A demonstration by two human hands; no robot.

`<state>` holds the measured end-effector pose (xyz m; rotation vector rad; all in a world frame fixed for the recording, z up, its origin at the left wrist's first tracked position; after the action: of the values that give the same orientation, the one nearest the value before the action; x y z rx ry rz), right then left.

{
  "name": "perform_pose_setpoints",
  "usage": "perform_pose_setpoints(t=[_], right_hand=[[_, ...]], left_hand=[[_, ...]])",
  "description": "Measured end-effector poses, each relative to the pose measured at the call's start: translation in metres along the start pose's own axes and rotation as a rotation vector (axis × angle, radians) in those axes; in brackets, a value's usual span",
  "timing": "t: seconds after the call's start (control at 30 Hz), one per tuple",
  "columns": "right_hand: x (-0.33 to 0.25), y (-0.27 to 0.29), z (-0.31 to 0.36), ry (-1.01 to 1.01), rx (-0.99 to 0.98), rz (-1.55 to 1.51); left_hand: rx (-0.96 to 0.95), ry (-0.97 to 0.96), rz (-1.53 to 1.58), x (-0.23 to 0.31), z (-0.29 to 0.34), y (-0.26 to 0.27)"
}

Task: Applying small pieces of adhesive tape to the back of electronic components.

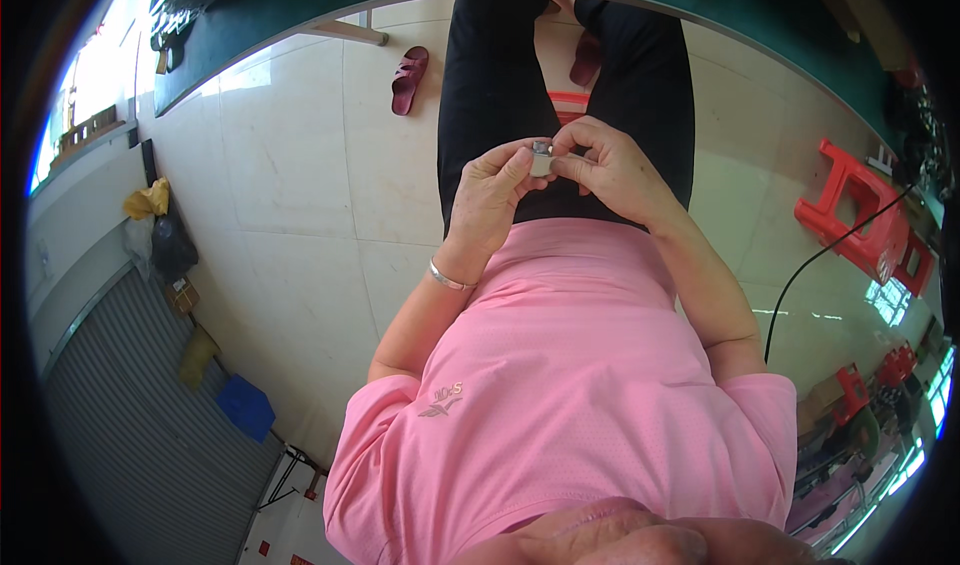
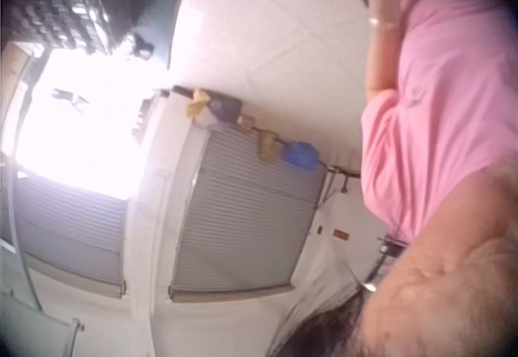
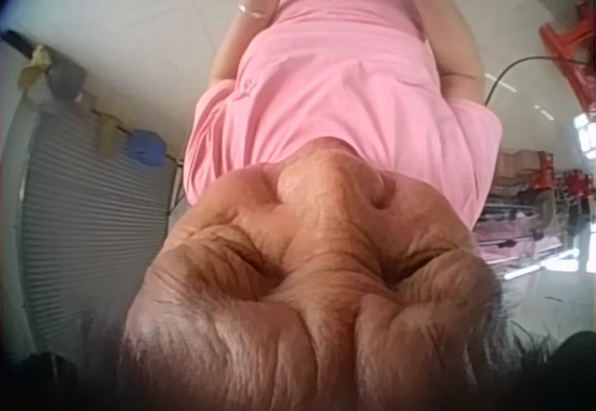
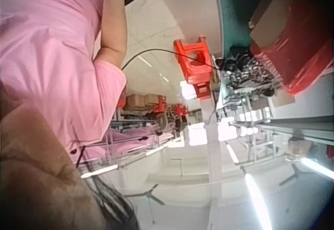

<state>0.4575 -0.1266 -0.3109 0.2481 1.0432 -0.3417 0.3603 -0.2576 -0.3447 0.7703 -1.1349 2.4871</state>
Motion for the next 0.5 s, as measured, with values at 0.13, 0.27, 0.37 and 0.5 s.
perform_pose_setpoints(t=[0.13,0.27,0.37,0.5], right_hand=[[0.0027,0.001,0.0006,-0.06,-0.017,0.06],[0.003,0.0005,0.0,-0.01,0.067,0.163],[-0.0017,0.0057,0.001,-0.008,0.215,0.251],[0.0041,0.0091,-0.0048,-0.093,0.024,0.438]], left_hand=[[0.02,-0.051,-0.125,0.0032,0.0022,-0.0049],[0.043,-0.106,-0.188,0.0027,-0.0012,0.0024],[0.024,-0.129,-0.136,0.004,0.0001,0.002],[-0.023,-0.089,-0.049,0.0044,0.0009,0.0042]])
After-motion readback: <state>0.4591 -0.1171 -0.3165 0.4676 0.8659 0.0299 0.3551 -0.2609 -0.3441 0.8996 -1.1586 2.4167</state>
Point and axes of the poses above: each hand's wrist, its own z-axis away from the middle knuckle, its own y-axis out of the back of the hand, x = y × z, the point moved 5 cm from there along -z, towards the middle knuckle, and after that the axes turned 1 degree about -y, right-handed, at the moved point
